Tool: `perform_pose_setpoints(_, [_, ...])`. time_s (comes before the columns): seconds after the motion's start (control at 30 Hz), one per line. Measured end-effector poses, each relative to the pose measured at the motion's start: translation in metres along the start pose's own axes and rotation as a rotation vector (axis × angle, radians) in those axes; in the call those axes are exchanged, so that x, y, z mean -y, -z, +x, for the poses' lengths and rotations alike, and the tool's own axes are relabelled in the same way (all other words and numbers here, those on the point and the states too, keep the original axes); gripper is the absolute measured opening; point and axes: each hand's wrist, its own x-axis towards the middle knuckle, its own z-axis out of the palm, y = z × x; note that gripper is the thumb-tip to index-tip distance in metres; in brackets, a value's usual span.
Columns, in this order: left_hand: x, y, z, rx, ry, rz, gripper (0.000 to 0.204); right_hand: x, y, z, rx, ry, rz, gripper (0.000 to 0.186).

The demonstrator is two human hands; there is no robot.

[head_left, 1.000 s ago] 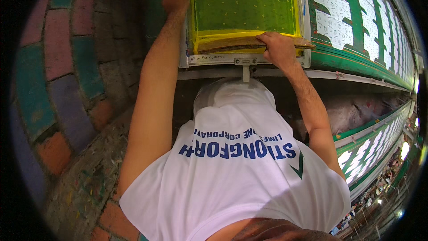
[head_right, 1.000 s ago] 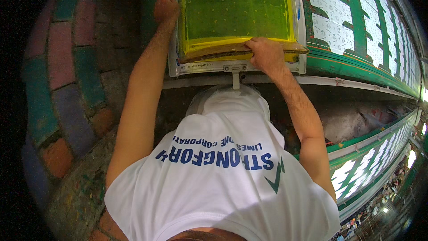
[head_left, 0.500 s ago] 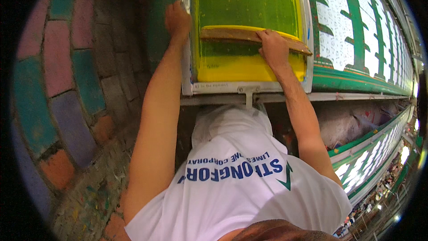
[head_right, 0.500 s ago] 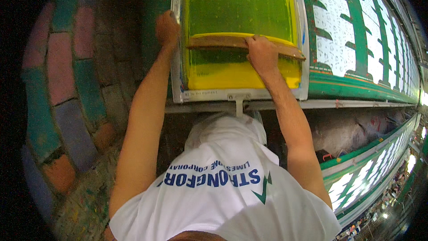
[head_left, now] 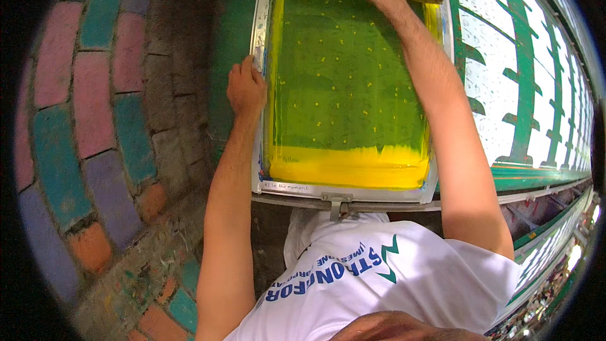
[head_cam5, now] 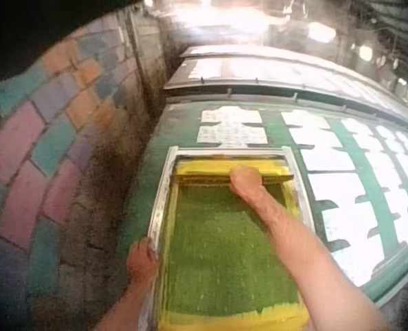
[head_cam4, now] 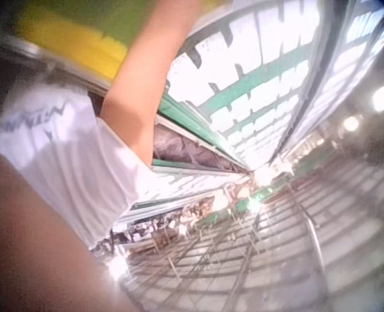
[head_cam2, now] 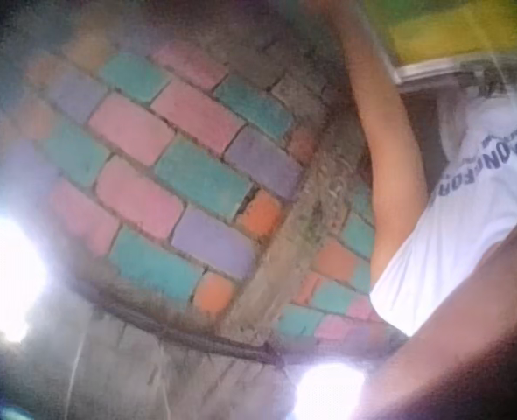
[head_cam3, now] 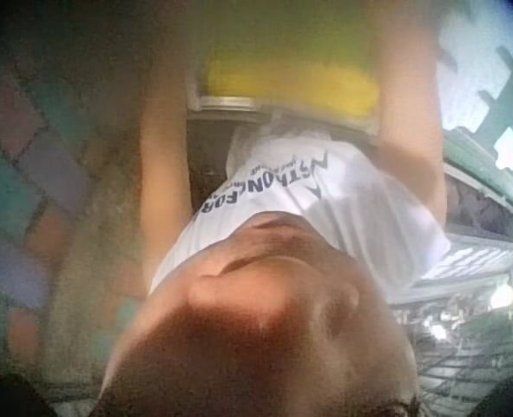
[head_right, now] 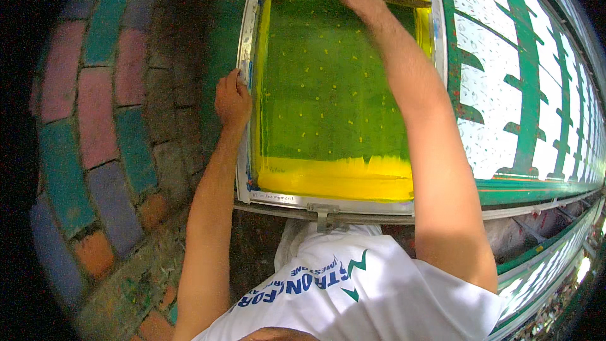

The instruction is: The person repeatedly pulls a squeegee across a yellow screen-printing frame to spread green ink over a mesh surface. The person holds the frame steady with one hand while using the other to draw the squeegee from top to bottom in a consistent motion.

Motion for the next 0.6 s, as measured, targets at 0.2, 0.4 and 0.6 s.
perform_pose_setpoints(0.2, [-0.001,-0.003,-0.004,-0.037,0.007,0.014,0.033,0.001,-0.008,-0.010,0.034,0.001,-0.010,0.019])
perform_pose_setpoints(0.4, [-0.004,0.001,-0.004,-0.042,-0.004,0.052,0.032,0.000,0.005,-0.019,0.057,0.028,0.027,0.025])
perform_pose_setpoints(0.6, [-0.006,0.005,-0.005,-0.021,-0.002,0.055,0.032,-0.041,0.005,0.043,0.067,-0.008,0.009,0.027])
